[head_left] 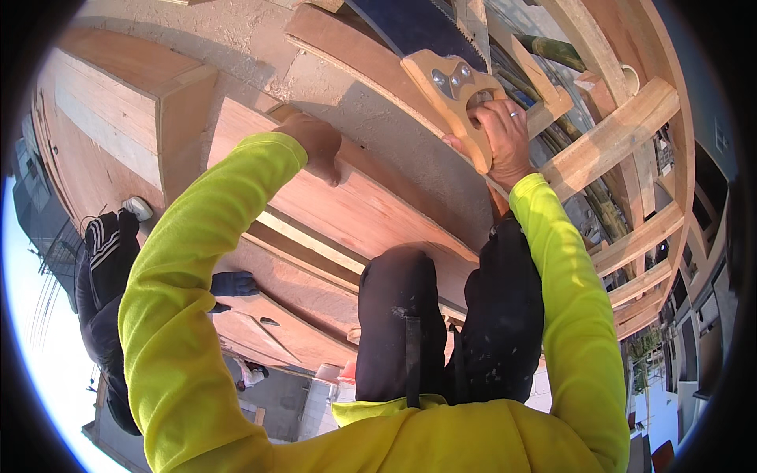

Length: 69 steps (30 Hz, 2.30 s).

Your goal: The person cuts a piece of plywood with a hand saw, positions it on the roof framing, and secures it with nails using a hammer. Another worker assists by holding the plywood in place.

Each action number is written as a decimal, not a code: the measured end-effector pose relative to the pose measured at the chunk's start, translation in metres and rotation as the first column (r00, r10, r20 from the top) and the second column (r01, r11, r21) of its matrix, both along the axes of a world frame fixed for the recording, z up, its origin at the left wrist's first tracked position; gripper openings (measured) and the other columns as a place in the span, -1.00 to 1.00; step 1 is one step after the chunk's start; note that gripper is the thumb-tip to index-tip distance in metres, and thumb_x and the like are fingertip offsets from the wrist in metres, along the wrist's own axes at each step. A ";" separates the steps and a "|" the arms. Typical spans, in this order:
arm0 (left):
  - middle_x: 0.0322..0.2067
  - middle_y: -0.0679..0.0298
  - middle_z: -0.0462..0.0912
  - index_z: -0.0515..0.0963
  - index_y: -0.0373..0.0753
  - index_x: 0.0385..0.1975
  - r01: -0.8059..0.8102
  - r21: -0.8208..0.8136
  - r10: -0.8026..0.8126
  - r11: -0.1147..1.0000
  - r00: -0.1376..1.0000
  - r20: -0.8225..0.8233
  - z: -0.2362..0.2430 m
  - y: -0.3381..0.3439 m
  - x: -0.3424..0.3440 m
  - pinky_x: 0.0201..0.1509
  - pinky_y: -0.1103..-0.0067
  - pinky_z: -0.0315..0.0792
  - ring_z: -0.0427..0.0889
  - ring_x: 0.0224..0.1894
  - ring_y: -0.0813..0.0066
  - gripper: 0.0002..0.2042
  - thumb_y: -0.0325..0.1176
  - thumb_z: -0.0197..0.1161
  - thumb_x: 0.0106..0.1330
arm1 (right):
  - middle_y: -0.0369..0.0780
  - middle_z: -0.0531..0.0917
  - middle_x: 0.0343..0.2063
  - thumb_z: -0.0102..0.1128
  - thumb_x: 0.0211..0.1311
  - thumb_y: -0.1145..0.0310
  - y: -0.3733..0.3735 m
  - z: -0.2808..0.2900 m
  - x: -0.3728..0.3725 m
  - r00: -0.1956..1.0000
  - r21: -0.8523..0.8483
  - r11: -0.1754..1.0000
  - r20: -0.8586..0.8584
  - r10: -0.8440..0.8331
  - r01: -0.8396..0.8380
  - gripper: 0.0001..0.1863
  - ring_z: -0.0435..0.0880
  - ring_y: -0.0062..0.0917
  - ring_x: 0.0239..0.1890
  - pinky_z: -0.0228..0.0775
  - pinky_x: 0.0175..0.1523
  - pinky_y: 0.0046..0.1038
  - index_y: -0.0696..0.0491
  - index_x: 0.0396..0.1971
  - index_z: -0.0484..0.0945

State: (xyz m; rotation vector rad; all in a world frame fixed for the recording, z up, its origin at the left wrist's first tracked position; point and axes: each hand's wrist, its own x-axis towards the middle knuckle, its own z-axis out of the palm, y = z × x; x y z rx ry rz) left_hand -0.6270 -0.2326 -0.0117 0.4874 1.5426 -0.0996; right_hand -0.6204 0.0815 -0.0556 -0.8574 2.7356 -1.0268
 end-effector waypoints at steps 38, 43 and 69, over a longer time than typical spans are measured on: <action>-0.45 0.26 0.70 0.67 -0.08 -0.45 -0.774 0.591 0.402 0.226 -0.479 -0.780 -0.024 -0.134 0.102 -0.01 0.34 0.29 0.64 -0.24 0.26 -0.68 0.00 0.13 0.30 | -0.12 0.64 -0.48 0.38 0.18 0.47 -0.164 0.273 0.141 0.840 -0.132 0.991 0.541 0.040 0.038 -0.73 0.66 -0.31 -0.52 0.52 -0.33 -0.40 0.21 -0.18 0.51; -0.49 0.33 0.69 0.69 -0.02 -0.50 -0.758 0.613 0.398 0.225 -0.503 -0.768 -0.032 -0.137 0.105 0.00 0.34 0.30 0.62 -0.28 0.28 -0.72 0.03 0.25 0.22 | -0.12 0.59 -0.52 0.36 0.14 0.53 -0.175 0.278 0.139 0.836 -0.171 0.984 0.546 0.057 0.045 -0.77 0.63 -0.30 -0.56 0.48 -0.40 -0.40 0.22 -0.26 0.50; -0.52 0.24 0.67 0.70 -0.01 -0.43 -0.767 0.582 0.411 0.272 -0.454 -0.790 -0.045 -0.145 0.107 -0.06 0.30 0.27 0.63 -0.33 0.19 -0.67 0.07 0.15 0.26 | -0.08 0.64 -0.46 0.28 0.03 0.67 -0.167 0.321 0.129 0.761 -0.089 0.995 0.648 0.028 0.039 -0.79 0.66 -0.24 -0.55 0.52 -0.38 -0.38 0.22 -0.28 0.54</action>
